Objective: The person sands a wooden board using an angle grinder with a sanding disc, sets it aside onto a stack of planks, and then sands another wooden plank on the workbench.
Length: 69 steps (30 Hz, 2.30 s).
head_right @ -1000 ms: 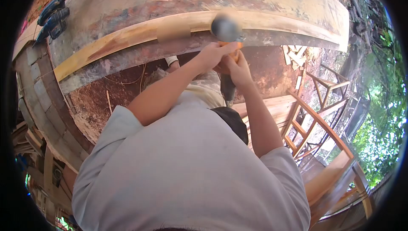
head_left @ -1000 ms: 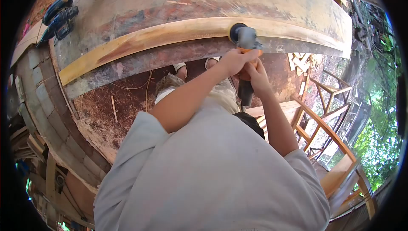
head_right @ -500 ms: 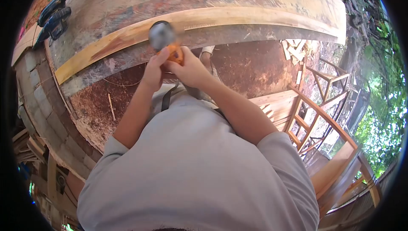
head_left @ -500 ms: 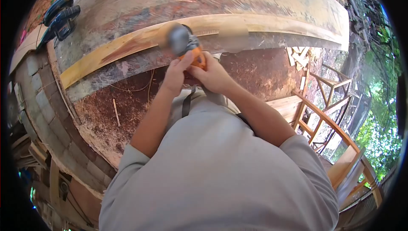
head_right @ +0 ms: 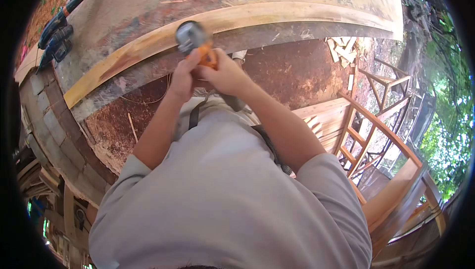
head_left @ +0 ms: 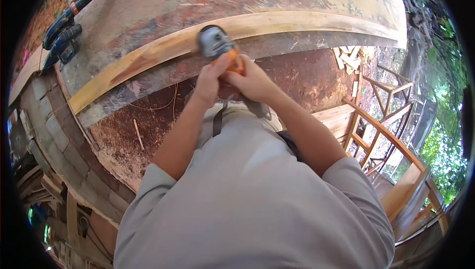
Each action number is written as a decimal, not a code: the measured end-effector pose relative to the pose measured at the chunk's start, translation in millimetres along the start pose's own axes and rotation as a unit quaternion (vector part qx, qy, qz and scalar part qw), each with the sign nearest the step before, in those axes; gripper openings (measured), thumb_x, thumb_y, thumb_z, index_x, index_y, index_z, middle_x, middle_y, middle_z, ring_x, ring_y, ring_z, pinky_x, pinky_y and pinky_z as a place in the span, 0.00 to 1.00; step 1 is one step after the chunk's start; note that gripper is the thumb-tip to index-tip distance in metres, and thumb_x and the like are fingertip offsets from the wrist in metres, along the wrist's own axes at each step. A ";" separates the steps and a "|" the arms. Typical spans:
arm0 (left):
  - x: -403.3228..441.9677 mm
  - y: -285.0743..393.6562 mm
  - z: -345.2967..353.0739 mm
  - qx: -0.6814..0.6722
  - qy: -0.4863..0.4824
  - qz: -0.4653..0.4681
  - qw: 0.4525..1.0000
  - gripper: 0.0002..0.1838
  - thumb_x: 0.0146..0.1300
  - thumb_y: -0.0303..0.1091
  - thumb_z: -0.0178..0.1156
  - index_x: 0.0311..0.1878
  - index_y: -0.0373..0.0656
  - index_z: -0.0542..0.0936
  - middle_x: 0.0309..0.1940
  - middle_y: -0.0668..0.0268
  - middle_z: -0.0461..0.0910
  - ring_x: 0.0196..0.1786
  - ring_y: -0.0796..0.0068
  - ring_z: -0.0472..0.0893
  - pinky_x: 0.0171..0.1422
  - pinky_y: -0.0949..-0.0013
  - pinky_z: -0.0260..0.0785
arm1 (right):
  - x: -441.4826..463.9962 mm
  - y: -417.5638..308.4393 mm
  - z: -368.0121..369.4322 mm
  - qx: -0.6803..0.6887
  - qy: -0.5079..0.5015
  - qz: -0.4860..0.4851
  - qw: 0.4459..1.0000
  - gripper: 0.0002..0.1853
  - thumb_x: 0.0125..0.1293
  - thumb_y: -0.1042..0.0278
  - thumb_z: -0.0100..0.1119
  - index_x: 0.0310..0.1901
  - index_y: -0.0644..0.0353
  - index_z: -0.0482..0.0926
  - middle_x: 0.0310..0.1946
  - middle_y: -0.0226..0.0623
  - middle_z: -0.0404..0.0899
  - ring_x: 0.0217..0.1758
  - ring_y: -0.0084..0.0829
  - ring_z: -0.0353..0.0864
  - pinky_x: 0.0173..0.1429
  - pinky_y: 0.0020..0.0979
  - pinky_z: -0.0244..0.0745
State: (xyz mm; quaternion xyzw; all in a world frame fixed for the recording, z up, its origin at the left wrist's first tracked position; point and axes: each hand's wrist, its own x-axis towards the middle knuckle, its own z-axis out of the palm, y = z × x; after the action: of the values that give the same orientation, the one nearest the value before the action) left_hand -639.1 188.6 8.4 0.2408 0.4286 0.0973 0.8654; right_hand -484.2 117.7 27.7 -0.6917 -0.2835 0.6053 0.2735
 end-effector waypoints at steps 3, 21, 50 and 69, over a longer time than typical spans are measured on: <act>26.2 -8.4 44.4 -0.024 -0.022 -0.005 0.999 0.28 0.75 0.61 0.57 0.58 0.44 0.83 0.43 0.63 0.87 0.36 0.72 0.89 0.40 0.65 0.86 | -10.7 15.8 -39.6 0.084 0.023 -0.004 0.996 0.30 0.68 0.54 0.70 0.61 0.67 0.72 0.50 0.42 0.83 0.54 0.28 0.83 0.56 0.32 0.80; 31.8 3.2 32.8 -0.015 0.009 0.038 0.999 0.32 0.77 0.62 0.53 0.70 0.45 0.75 0.55 0.62 0.84 0.50 0.67 0.87 0.48 0.62 0.84 | 39.6 -1.6 -13.9 -0.127 0.159 -0.169 0.964 0.14 0.59 0.66 0.61 0.37 0.72 0.80 0.31 0.56 0.85 0.39 0.47 0.89 0.45 0.46 0.81; 54.2 63.4 -39.0 0.753 0.151 0.327 0.550 0.25 0.45 0.19 0.58 0.51 0.22 0.78 0.66 0.37 0.71 0.71 0.33 0.69 0.78 0.45 0.61 | -32.0 86.0 -306.3 -0.020 0.312 0.002 0.950 0.22 0.55 0.57 0.76 0.49 0.60 0.86 0.41 0.41 0.89 0.45 0.37 0.89 0.53 0.38 0.81; 80.7 54.0 0.8 0.808 0.317 0.179 0.464 0.17 0.46 0.19 0.63 0.43 0.39 0.85 0.54 0.52 0.72 0.60 0.45 0.73 0.59 0.47 0.69 | -38.3 143.6 -567.3 0.101 0.333 0.021 0.937 0.14 0.66 0.56 0.70 0.50 0.50 0.86 0.31 0.21 0.78 0.31 0.19 0.77 0.34 0.25 0.74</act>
State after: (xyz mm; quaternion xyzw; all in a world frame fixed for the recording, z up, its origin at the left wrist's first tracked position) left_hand -586.9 265.2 -20.3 0.8563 0.5088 -0.0700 0.0535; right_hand 83.5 -28.9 17.0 -0.8281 -0.0988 0.3710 0.4085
